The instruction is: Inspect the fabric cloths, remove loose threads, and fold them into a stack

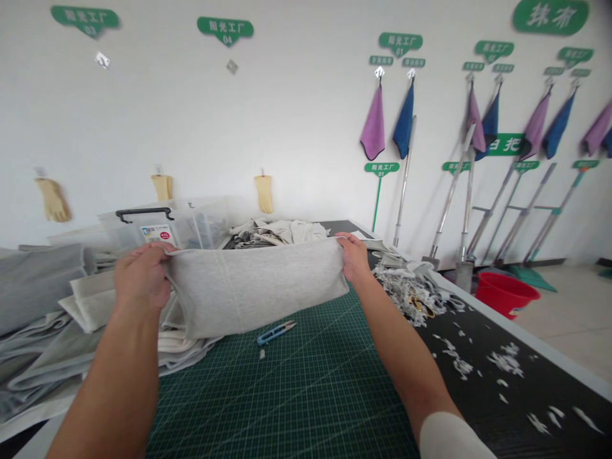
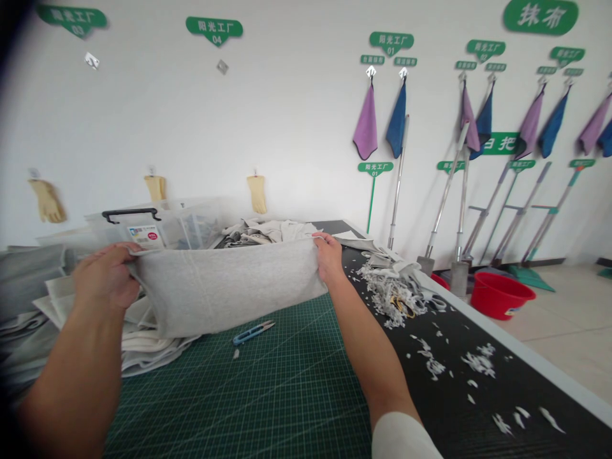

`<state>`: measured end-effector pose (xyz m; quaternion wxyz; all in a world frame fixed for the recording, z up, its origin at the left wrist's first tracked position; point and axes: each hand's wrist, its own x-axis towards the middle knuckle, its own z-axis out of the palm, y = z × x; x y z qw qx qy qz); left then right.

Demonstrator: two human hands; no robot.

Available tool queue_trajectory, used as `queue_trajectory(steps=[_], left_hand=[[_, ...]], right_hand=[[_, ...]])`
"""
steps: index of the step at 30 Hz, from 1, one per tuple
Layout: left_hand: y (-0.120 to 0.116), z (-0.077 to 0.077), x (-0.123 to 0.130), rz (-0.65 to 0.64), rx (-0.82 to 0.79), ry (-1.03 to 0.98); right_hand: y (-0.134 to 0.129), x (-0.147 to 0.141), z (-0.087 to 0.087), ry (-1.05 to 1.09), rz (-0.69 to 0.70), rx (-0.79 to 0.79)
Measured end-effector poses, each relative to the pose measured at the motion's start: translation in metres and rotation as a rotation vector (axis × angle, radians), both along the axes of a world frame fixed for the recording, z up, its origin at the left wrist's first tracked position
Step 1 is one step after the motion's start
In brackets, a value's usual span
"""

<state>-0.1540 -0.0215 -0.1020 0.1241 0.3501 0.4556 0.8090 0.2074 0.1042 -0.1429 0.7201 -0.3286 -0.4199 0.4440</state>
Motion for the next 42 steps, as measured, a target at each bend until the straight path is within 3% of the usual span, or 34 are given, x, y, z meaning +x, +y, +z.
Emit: queue_trajectory(steps=[4, 10, 16, 24, 35, 38, 42], left_hand=[[-0.003, 0.0, 0.003, -0.191, 0.037, -0.028], [-0.005, 0.002, 0.01, -0.218, 0.146, -0.064], [-0.014, 0.007, 0.016, -0.345, 0.062, -0.08], [-0.009, 0.0, 0.009, -0.201, -0.118, -0.036], [-0.008, -0.002, 0.007, -0.156, -0.211, 0.076], [-0.012, -0.003, 0.007, -0.119, -0.275, 0.205], [-0.026, 0.003, 0.008, -0.171, -0.522, 0.603]], right_hand=[[0.0, 0.002, 0.001, 0.003, -0.013, -0.001], [-0.004, -0.001, 0.002, -0.036, 0.02, 0.023], [-0.002, -0.001, 0.001, -0.041, 0.006, 0.022], [-0.001, -0.001, 0.002, -0.02, -0.012, 0.011], [0.0, 0.002, 0.001, 0.06, -0.035, -0.008], [0.002, 0.001, 0.001, 0.096, -0.026, -0.022], [0.003, 0.004, 0.002, 0.128, -0.023, -0.033]])
